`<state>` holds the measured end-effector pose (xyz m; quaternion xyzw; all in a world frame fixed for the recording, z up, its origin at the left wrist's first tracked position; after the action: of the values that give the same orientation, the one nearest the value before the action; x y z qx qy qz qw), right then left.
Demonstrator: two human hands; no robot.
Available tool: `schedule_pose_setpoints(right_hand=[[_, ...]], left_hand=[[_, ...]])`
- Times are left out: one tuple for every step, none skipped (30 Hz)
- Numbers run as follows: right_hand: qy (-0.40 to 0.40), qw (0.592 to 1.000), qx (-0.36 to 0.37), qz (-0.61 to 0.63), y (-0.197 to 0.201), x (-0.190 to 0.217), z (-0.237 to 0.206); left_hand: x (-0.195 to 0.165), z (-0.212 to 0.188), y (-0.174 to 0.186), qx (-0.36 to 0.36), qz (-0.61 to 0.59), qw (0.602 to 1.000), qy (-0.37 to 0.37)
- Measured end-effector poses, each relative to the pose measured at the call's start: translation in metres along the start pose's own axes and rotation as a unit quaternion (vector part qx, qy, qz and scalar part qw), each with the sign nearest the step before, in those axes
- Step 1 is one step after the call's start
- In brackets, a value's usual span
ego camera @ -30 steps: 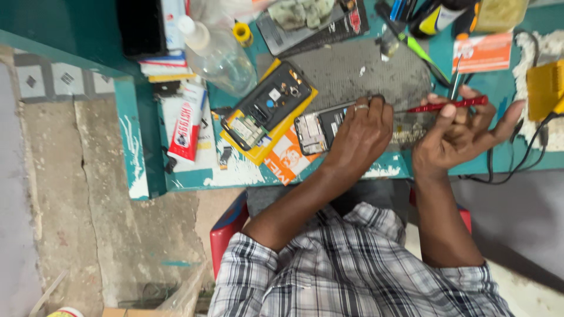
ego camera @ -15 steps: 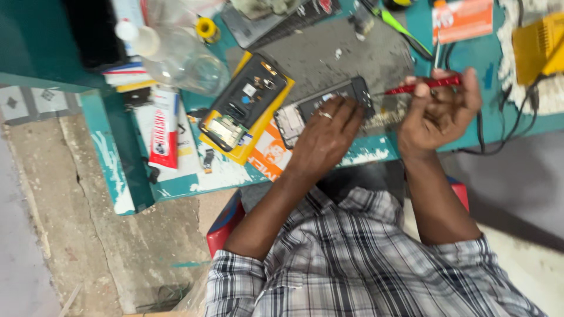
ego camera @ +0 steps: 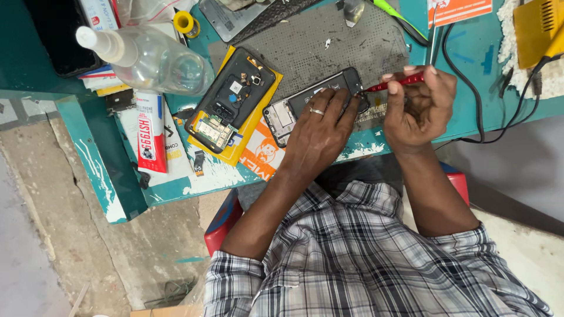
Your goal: The person holds a disassembled smartphone motherboard in one hand and solders a component onto it with a soldering iron, working on the board over a repair bench. They then set the board down and use a red screwdriver to unscrew and open the phone's rear housing on the bench.
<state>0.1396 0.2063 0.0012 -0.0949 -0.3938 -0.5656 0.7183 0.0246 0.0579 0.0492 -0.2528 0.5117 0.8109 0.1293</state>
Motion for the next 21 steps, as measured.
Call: schedule_pose_setpoints(right_hand=[[0.007,1.000,0.005,-0.010,0.0004,0.0004,0.0003],[0.009,1.000,0.007,-0.015,0.0008,0.0007,0.0007],[0.011,1.000,0.009,-0.019,0.0012,0.0014,0.0008],[0.013,1.000,0.011,-0.023,0.0014,0.0021,0.0007],[0.013,1.000,0.009,-0.021,0.0014,0.0024,0.0008],[0.013,1.000,0.007,-0.020,0.0007,0.0024,0.0009],[0.013,1.000,0.005,-0.019,0.0004,0.0025,0.0008],[0.015,1.000,0.006,-0.020,0.0006,0.0025,0.0008],[0.017,1.000,0.006,-0.022,0.0011,0.0022,0.0011],[0.020,1.000,0.007,-0.023,0.0013,0.0017,0.0015],[0.020,1.000,0.007,-0.023,0.0014,0.0015,0.0014],[0.020,1.000,0.006,-0.022,0.0013,0.0012,0.0013],[0.021,1.000,0.005,-0.021,0.0013,0.0007,0.0013],[0.021,1.000,0.006,-0.021,0.0011,0.0006,0.0010],[0.021,1.000,0.006,-0.022,0.0013,0.0007,0.0004],[0.021,1.000,0.007,-0.022,0.0015,0.0008,0.0000],[0.022,0.999,0.011,-0.025,0.0019,0.0009,-0.0004],[0.022,0.999,0.015,-0.027,0.0023,0.0012,-0.0005],[0.022,0.999,0.019,-0.030,0.0022,0.0013,-0.0004],[0.030,0.999,0.022,-0.028,0.0016,0.0015,0.0005],[0.039,0.999,0.024,-0.026,0.0007,0.0020,0.0019]], left_hand=[[-0.0002,-0.0001,-0.0001,0.000,-0.001,1.000,0.000],[-0.0002,-0.0001,0.0000,0.001,0.003,1.000,-0.001],[-0.0004,-0.0001,0.0001,0.002,0.007,1.000,-0.001],[-0.0005,-0.0001,0.0003,0.002,0.010,1.000,0.000],[-0.0008,0.0000,0.0003,0.000,0.008,1.000,0.000],[-0.0008,0.0001,0.0001,-0.001,0.007,1.000,0.000],[-0.0009,0.0001,0.0000,-0.003,0.005,1.000,0.000],[-0.0009,-0.0002,-0.0002,-0.002,0.005,1.000,0.001],[-0.0010,-0.0003,-0.0005,-0.002,0.006,1.000,0.000],[-0.0008,-0.0003,-0.0006,-0.002,0.007,1.000,0.000],[-0.0009,-0.0004,-0.0009,-0.001,0.005,1.000,0.002],[-0.0010,-0.0003,-0.0011,-0.001,0.004,1.000,0.003],[-0.0011,-0.0001,-0.0012,-0.002,0.003,1.000,0.004],[-0.0010,0.0001,-0.0011,-0.001,0.003,1.000,0.004],[-0.0011,0.0005,-0.0010,-0.001,0.003,1.000,0.005],[-0.0011,0.0008,-0.0009,0.000,0.003,1.000,0.005],[-0.0013,0.0012,-0.0007,-0.002,0.003,1.000,0.005],[-0.0014,0.0015,-0.0005,-0.003,0.002,1.000,0.006],[-0.0014,0.0016,-0.0002,-0.005,0.002,1.000,0.006],[-0.0014,0.0016,0.0000,-0.005,0.004,1.000,0.005],[-0.0016,0.0015,0.0001,-0.005,0.007,1.000,0.003]])
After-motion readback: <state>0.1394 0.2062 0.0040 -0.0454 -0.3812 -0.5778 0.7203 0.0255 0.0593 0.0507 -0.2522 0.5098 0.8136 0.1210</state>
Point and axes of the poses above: each hand's wrist, its own z-axis towards the middle knuckle, its own y-axis out of the back of the hand, x = y × z, the point moved 2 cm from there along z, towards the middle knuckle, and after that the axes turned 14 degrees about -z, right-handed, at the moved point
